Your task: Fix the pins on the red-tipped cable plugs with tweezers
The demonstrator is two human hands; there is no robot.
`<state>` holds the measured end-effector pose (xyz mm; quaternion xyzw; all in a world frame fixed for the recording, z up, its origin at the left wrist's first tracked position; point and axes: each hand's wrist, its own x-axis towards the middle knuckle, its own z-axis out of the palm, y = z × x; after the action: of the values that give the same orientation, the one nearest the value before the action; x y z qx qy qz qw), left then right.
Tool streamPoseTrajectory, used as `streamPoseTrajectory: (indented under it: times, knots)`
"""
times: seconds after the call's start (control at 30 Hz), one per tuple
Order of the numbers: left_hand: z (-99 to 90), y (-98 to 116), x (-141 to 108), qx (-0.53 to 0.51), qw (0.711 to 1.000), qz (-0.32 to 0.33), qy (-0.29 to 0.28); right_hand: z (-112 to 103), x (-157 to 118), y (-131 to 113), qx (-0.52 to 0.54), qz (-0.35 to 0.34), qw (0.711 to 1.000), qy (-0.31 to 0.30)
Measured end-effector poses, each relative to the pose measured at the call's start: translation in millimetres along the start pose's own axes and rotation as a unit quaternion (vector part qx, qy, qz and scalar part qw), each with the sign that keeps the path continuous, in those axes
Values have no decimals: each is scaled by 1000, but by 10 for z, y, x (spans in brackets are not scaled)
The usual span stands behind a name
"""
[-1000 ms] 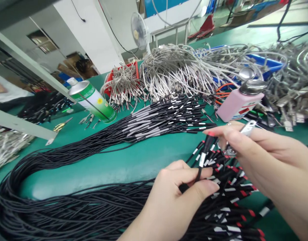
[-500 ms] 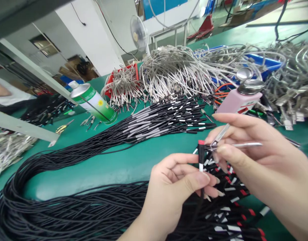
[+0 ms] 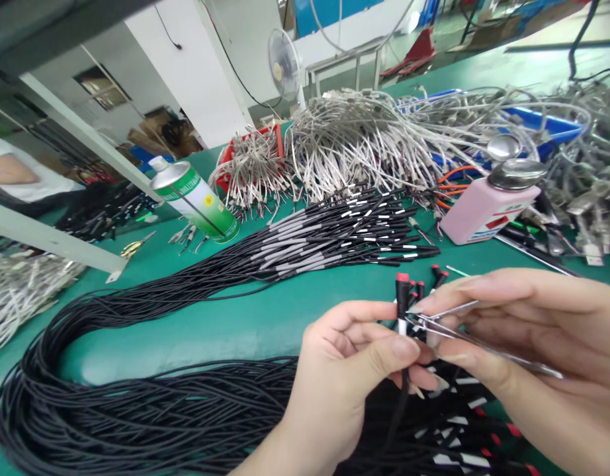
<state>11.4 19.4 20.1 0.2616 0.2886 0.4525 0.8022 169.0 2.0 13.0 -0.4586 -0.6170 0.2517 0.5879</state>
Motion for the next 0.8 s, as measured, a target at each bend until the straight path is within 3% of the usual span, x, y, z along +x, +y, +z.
streamPoseTrajectory:
  times: [0.23, 0.57, 0.8]
  knots:
    - [21, 12, 3, 0, 1000, 9, 10, 16, 91, 33, -58, -8, 998, 35]
    - [57, 13, -17, 11, 1000, 15, 12, -12, 67, 62, -59, 0, 996, 67]
    - [70, 53, -74, 70, 996, 7, 45, -110, 259, 26, -158, -104, 980, -64]
